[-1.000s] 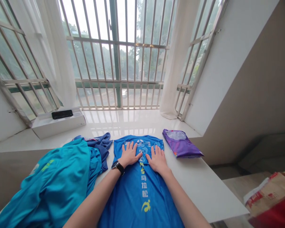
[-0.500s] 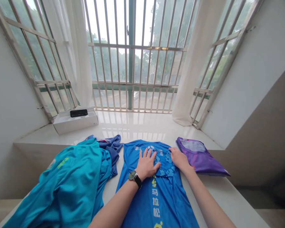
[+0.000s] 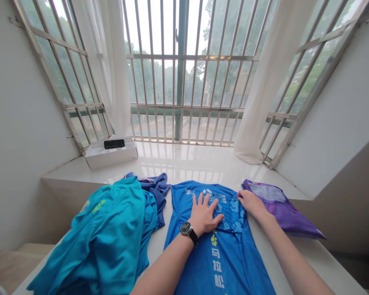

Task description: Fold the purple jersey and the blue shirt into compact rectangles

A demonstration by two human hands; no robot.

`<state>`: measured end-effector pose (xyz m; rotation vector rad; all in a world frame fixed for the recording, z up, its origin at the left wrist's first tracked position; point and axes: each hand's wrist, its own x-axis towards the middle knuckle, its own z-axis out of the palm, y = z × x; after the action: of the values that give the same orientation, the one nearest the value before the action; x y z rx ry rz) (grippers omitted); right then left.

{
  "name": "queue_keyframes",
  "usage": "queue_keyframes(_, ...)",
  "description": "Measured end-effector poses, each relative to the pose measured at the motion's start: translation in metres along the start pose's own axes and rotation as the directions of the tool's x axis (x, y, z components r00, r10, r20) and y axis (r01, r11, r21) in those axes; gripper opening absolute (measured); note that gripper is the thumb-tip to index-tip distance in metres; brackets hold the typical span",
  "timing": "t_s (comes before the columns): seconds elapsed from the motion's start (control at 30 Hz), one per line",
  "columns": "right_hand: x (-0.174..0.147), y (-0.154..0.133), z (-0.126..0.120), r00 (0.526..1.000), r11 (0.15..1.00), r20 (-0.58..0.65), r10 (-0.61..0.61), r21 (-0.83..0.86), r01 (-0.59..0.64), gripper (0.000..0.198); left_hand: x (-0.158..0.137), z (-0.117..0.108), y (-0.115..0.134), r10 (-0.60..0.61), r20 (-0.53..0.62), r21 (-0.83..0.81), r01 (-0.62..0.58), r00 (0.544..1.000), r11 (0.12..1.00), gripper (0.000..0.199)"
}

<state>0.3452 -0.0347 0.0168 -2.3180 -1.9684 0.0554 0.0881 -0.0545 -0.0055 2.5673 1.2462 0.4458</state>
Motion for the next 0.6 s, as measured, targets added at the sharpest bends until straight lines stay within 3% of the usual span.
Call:
queue_keyframes(0.13, -0.009, -0.009, 0.005, 0.995, 1.0, -0.093, -0.023, -0.018, 0.021, 0.028, -0.001, 0.0, -0.001, 0.006, 0.015, -0.002, -0.006, 1.0, 1.0, 0.075)
queue_keyframes(0.27, -0.025, -0.035, 0.022, 0.973, 0.994, -0.203, -0.106, -0.004, 0.108, 0.037, 0.001, 0.004, 0.002, -0.002, -0.006, -0.007, 0.002, 1.0, 1.0, 0.075)
queue_keyframes(0.43, -0.042, -0.069, 0.045, 0.987, 0.999, -0.15, -0.052, -0.013, 0.051, 0.057, 0.011, -0.01, -0.006, -0.065, -0.034, -0.001, 0.065, 0.997, 0.998, 0.065)
queue_keyframes(0.6, -0.05, -0.078, 0.055, 0.995, 0.996, -0.039, 0.089, 0.005, -0.089, 0.071, 0.008, -0.033, -0.038, -0.086, 0.026, 0.142, 0.081, 0.996, 0.987, 0.067)
